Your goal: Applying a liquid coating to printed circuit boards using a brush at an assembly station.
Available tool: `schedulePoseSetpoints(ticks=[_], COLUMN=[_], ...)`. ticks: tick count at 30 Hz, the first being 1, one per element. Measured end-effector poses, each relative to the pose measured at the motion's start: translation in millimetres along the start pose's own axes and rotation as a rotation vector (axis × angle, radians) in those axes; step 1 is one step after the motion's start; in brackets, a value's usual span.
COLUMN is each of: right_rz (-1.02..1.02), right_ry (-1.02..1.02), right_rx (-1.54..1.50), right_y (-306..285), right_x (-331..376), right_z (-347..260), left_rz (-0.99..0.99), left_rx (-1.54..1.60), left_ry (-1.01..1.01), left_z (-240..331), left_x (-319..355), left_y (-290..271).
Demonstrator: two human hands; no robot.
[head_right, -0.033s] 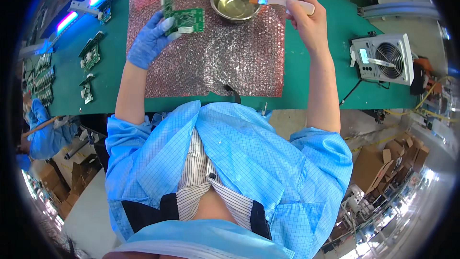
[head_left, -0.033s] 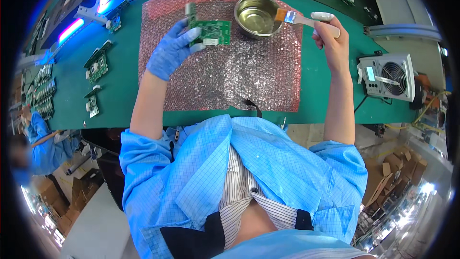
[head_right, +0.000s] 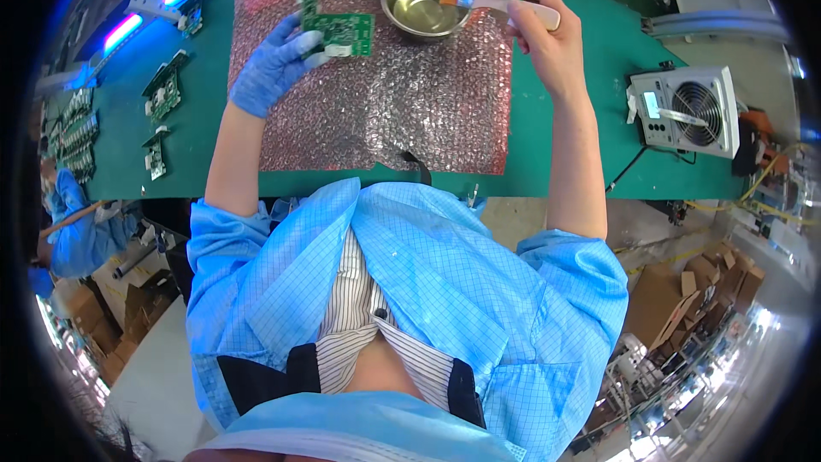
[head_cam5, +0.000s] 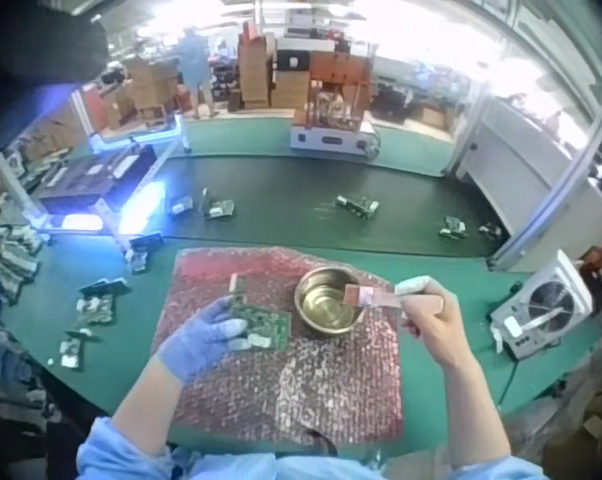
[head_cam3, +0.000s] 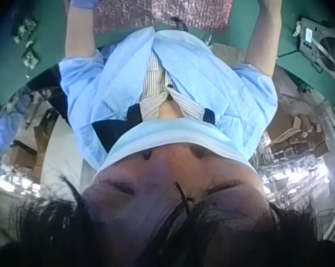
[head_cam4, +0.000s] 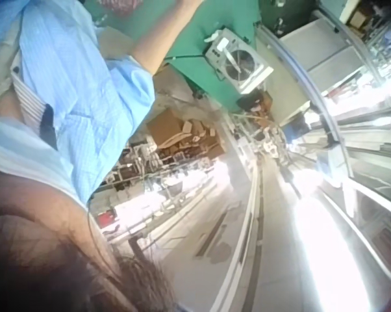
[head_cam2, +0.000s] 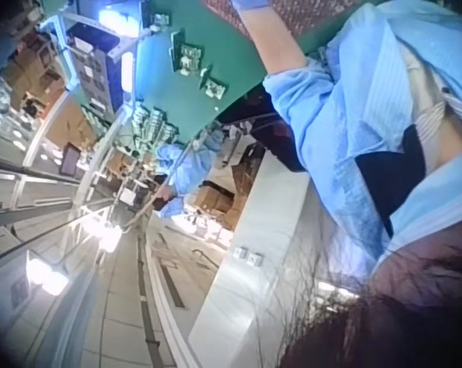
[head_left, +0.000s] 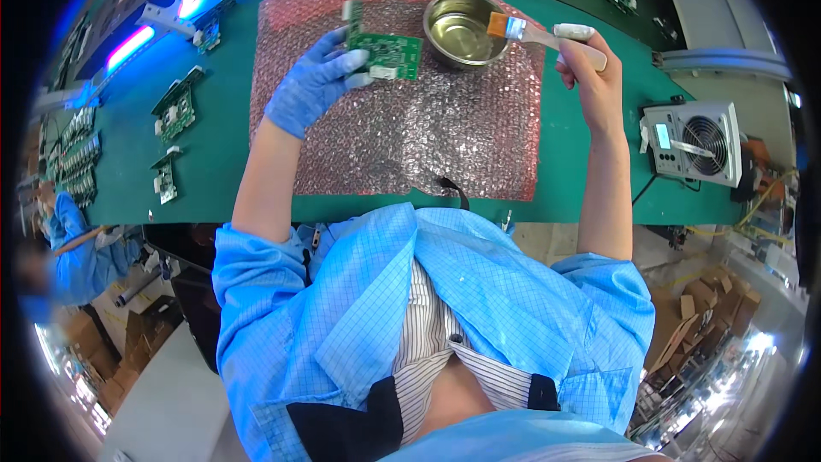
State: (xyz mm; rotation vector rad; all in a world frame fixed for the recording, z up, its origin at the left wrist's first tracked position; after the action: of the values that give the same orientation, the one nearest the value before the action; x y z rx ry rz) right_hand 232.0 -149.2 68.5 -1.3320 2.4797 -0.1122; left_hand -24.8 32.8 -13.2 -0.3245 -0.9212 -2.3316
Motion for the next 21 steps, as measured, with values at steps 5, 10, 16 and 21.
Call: schedulePoseSetpoints(ticks=[5,10,16,21], right_rz=[-0.206,-0.323,-0.465,-0.522], right_ry=[-0.032,-0.054,-0.123,-0.147], right_rx=[-0.095,-0.123,-0.139,-0.097], right_y=[23.1,42.5,68.6,76.8], right_x=[-3.1,-5.9,-8.0,-12.4], right_z=[-5.0,-4.4,-14.1,-9.5], left_rz=[-0.061,0.02,0.005,-0.018], left_rx=[-0.168,-0.313,-0.304,-0.318], left_ry=[-0.005,-0.087,-0.067,-0.049], left_z=[7.6,11.3,8.4,8.1], left_x=[-4.6,-10.9,-11.0,-10.8], left_y=[8.0,5.8,8.7,8.8])
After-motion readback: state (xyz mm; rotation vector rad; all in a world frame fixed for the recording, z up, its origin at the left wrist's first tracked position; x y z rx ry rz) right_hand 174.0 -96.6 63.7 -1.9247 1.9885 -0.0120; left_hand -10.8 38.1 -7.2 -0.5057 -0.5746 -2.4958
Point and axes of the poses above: each hand's wrist, its own x-axis away from the middle knuckle, its own y-axis out of the palm, z = x × y, the point moved 3 cm from there along -x, towards the middle knuckle, and after that the axes turned 10 degrees about -y, right-handed, at the moved point
